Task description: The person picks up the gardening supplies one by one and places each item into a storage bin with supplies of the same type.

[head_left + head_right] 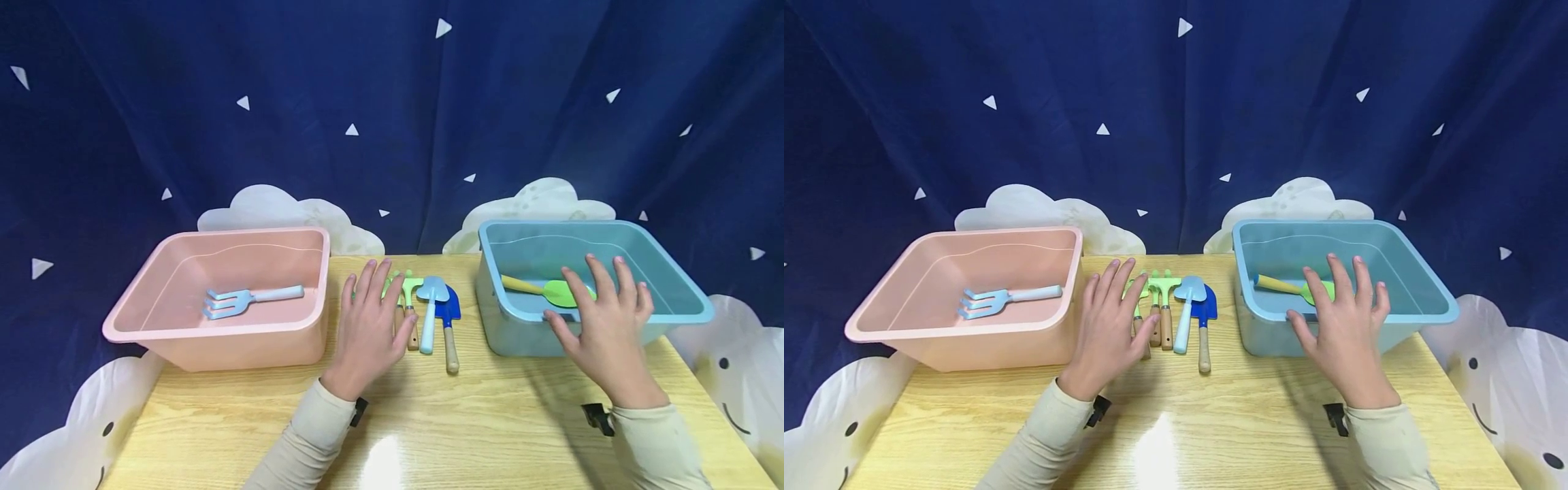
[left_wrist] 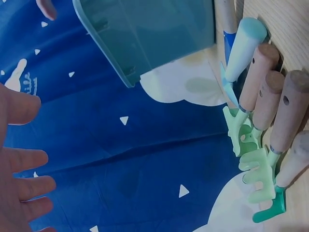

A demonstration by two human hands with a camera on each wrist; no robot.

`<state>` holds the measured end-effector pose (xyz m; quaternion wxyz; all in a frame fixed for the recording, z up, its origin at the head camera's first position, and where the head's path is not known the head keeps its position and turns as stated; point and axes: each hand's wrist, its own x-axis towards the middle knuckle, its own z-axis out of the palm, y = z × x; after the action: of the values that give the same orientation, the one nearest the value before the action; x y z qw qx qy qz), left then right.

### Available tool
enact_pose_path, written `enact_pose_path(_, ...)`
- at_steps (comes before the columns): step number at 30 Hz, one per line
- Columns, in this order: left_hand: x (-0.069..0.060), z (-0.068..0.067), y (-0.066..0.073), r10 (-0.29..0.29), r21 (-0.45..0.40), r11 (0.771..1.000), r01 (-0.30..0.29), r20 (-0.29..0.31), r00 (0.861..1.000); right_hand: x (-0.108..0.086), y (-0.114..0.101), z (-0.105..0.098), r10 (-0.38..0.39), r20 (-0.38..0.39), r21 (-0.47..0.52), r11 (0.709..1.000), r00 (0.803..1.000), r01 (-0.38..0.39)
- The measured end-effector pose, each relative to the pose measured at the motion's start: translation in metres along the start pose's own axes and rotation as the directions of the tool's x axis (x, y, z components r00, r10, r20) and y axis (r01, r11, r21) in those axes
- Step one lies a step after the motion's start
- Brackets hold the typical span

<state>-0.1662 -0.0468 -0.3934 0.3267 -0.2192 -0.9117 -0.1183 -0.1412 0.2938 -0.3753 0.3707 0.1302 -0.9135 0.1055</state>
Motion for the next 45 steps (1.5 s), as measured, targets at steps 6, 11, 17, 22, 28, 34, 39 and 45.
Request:
enact_pose_path(6,0.001,0.0,0.0,0.008,-0.005,1.0,-0.008,-0.008,1.0,-0.002,0.009,-0.005,0.011,-0.023,-0.003,1.0,1.0,-0.011)
enact_pose_path(11,0.005,0.002,0.003,0.032,-0.005,0.999,-0.033,-0.024,0.999,-0.003,0.014,-0.007,0.022,-0.017,-0.023,0.999,1.0,-0.022)
enact_pose_path(17,0.01,0.004,0.01,0.039,-0.003,0.999,-0.039,-0.014,0.999,-0.004,0.021,-0.01,0.044,-0.012,-0.023,0.999,0.999,-0.044)
enact_pose_path(22,0.014,0.008,0.018,0.056,-0.003,0.998,-0.056,-0.009,0.998,-0.006,0.024,-0.012,0.046,0.005,-0.036,0.998,0.999,-0.046)
enact_pose_path(28,0.017,0.013,0.027,0.083,-0.007,0.997,-0.083,-0.02,0.996,-0.008,0.026,-0.011,0.049,0.021,-0.037,0.998,0.999,-0.048)
enact_pose_path(34,0.021,0.018,0.037,0.104,-0.021,0.994,-0.104,-0.017,0.994,-0.011,0.031,-0.009,0.045,0.028,-0.039,0.998,0.999,-0.044)
enact_pose_path(39,0.023,0.024,0.046,0.119,-0.05,0.991,-0.12,-0.026,0.993,-0.013,0.036,-0.007,0.035,0.028,-0.034,0.999,0.999,-0.034)
enact_pose_path(45,0.025,0.032,0.059,0.171,-0.081,0.981,-0.174,-0.044,0.984,-0.016,0.04,-0.006,0.031,0.038,-0.014,0.999,0.999,-0.031)
